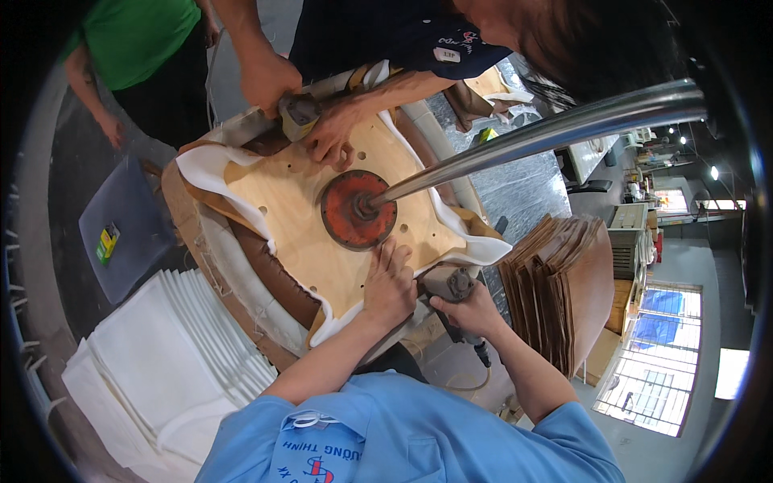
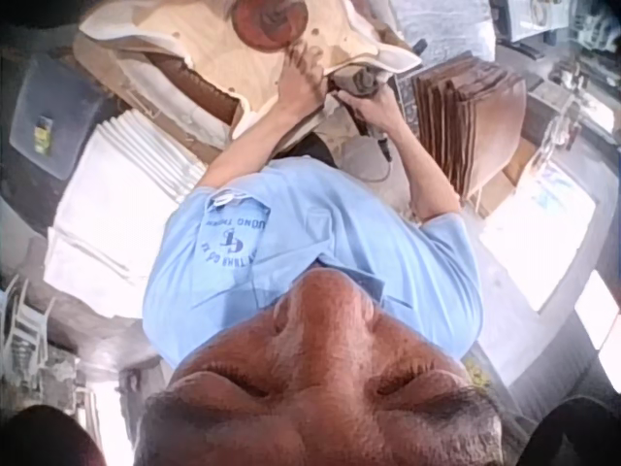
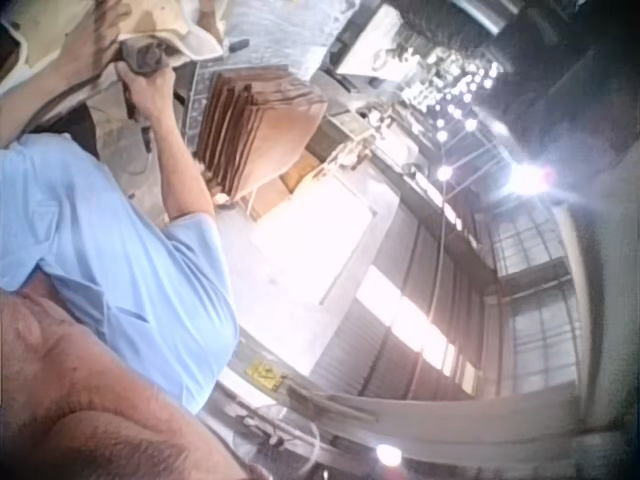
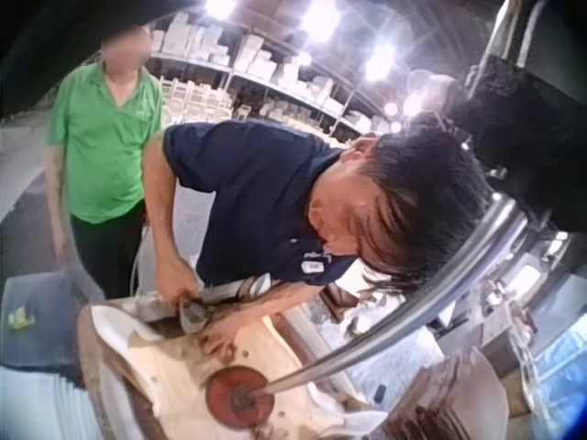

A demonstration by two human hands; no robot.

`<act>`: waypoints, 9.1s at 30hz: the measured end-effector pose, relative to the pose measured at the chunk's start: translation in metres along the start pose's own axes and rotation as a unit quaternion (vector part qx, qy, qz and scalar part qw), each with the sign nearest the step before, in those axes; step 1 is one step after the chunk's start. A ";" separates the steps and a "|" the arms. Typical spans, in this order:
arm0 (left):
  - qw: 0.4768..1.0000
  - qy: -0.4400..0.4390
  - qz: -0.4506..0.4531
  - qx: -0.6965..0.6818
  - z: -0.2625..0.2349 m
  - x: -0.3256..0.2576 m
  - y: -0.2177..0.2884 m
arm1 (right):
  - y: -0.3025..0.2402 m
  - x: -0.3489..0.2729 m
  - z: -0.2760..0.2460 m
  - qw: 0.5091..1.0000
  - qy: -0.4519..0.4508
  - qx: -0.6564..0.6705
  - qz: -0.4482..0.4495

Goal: The person staples white fabric to a chair base using a pneumatic staple gun while a coworker assists. They flip the chair, remove the covered seat, and prepare another base with a new fabric layer.

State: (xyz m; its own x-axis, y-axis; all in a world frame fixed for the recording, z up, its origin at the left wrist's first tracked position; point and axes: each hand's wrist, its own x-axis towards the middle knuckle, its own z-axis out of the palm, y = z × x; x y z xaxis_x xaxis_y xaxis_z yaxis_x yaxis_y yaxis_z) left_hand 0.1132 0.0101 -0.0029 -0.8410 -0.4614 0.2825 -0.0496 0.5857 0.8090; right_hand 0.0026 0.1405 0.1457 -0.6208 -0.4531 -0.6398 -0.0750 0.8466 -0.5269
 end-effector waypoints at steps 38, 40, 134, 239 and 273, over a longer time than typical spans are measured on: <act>0.994 -0.081 -0.052 0.044 -0.029 -0.015 0.001 | 0.000 -0.013 0.019 0.998 -0.021 0.064 0.009; 0.995 -0.073 -0.057 0.034 -0.028 -0.017 0.000 | -0.012 -0.011 0.019 0.999 -0.031 0.023 0.004; 0.947 -0.307 -0.004 -0.090 -0.106 -0.121 0.094 | 0.290 -0.140 0.111 0.941 0.294 0.165 0.041; 0.955 0.054 -0.167 0.240 0.112 -0.071 0.153 | 0.462 0.126 -0.190 0.963 0.160 0.193 0.096; 0.925 -0.002 -0.241 0.295 0.097 -0.061 0.161 | 0.411 0.442 -0.256 0.941 0.319 0.097 -0.054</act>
State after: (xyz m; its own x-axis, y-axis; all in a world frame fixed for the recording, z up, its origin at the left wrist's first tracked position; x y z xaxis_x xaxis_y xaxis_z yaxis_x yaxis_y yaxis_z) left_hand 0.1043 0.1974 0.0598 -0.6471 -0.7613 -0.0406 -0.7033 0.5756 0.4172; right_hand -0.5019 0.3598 -0.2104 -0.9646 -0.2211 -0.1437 -0.0584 0.7106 -0.7011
